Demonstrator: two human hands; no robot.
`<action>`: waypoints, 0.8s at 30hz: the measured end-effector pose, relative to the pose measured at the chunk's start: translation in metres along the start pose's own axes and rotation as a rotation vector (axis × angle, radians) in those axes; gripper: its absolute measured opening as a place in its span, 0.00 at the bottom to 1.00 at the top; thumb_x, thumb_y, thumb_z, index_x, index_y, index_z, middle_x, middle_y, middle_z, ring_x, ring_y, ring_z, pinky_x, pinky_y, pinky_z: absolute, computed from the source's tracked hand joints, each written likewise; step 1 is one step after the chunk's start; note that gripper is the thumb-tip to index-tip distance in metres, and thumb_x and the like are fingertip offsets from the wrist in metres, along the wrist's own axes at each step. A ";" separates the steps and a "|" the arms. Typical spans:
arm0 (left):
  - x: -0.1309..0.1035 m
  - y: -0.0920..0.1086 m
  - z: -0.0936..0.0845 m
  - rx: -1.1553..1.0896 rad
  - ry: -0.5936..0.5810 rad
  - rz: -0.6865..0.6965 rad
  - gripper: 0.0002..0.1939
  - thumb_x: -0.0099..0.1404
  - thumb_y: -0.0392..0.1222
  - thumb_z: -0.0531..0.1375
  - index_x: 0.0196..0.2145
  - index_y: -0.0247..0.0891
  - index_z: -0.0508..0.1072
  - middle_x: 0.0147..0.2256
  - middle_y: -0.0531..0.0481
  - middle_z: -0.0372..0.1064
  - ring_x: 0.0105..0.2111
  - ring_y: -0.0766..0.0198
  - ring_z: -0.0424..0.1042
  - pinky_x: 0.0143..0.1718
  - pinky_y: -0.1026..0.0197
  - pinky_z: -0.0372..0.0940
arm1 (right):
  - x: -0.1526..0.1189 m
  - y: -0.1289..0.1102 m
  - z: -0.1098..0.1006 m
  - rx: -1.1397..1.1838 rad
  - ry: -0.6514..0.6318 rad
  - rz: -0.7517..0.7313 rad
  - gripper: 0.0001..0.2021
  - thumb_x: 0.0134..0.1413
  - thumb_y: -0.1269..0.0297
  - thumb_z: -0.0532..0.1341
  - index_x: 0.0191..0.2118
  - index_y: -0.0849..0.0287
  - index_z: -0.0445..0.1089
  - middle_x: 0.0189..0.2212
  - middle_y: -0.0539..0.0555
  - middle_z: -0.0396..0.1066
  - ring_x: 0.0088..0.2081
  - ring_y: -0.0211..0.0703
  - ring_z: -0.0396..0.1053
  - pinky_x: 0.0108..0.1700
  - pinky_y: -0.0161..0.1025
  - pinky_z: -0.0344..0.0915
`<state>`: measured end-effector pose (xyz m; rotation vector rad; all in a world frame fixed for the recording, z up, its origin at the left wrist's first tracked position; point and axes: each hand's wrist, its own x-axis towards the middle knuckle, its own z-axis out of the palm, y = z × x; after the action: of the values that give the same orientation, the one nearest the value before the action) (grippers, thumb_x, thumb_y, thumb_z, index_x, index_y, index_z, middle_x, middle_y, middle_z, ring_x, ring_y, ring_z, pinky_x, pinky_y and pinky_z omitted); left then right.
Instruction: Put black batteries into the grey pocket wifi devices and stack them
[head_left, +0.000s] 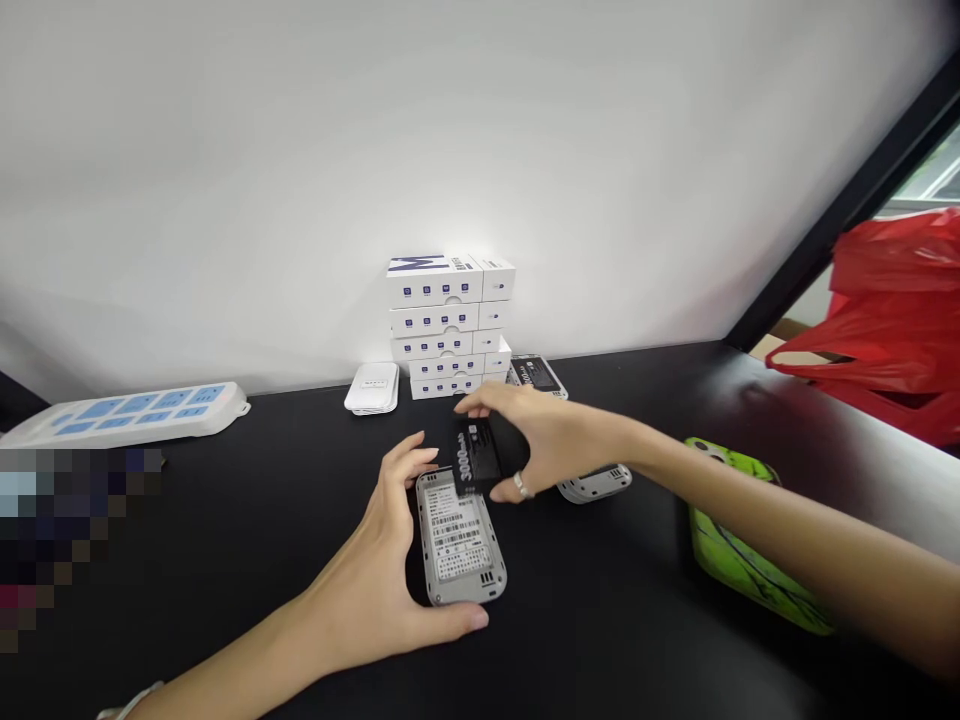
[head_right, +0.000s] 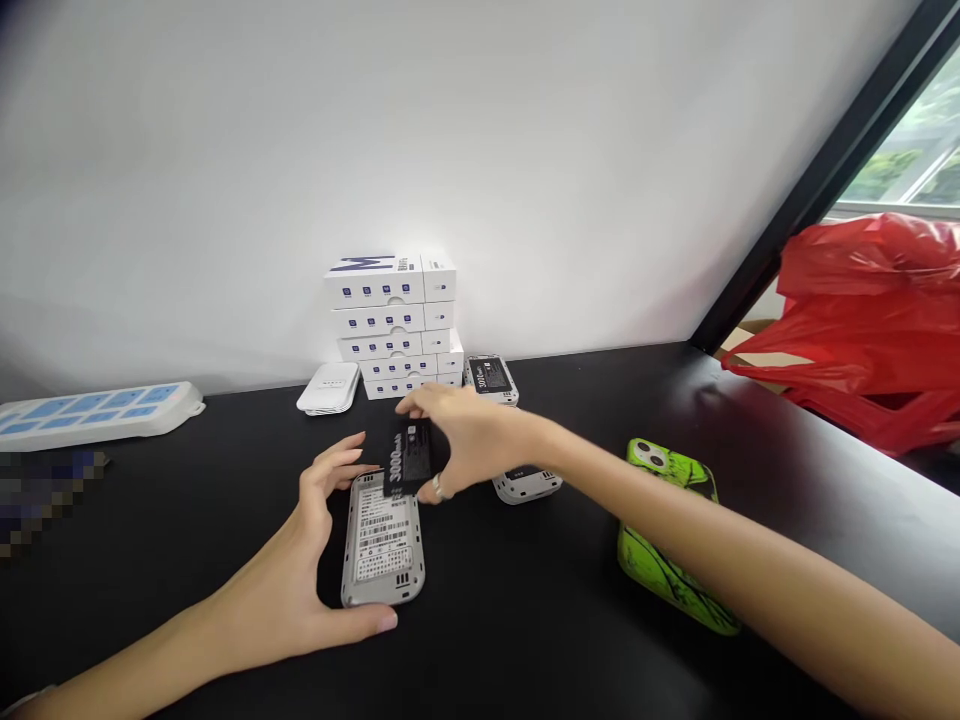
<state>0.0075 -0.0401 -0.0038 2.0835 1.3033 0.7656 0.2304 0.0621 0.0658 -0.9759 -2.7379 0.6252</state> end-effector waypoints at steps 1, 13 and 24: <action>0.000 0.000 0.000 0.001 0.004 0.004 0.58 0.47 0.50 0.72 0.62 0.56 0.36 0.67 0.45 0.27 0.63 0.40 0.49 0.60 0.34 0.56 | -0.002 -0.005 0.005 0.044 -0.010 0.010 0.39 0.38 0.60 0.71 0.58 0.61 0.58 0.54 0.61 0.61 0.55 0.55 0.61 0.56 0.49 0.60; 0.001 0.000 -0.001 -0.042 -0.003 -0.012 0.61 0.48 0.47 0.72 0.63 0.54 0.32 0.65 0.41 0.31 0.62 0.39 0.51 0.59 0.30 0.56 | -0.007 -0.027 0.027 0.190 -0.134 0.023 0.36 0.43 0.53 0.71 0.57 0.58 0.61 0.53 0.59 0.59 0.54 0.54 0.59 0.60 0.53 0.57; -0.001 -0.001 -0.002 -0.097 -0.008 0.007 0.33 0.68 0.57 0.56 0.61 0.53 0.39 0.67 0.43 0.28 0.65 0.41 0.47 0.62 0.32 0.53 | -0.015 -0.037 0.039 -0.033 -0.117 -0.056 0.49 0.34 0.52 0.71 0.63 0.62 0.55 0.54 0.64 0.61 0.54 0.60 0.59 0.58 0.56 0.55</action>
<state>0.0050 -0.0406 -0.0032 2.0130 1.2312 0.8070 0.2098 0.0137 0.0471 -0.8930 -2.8751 0.6486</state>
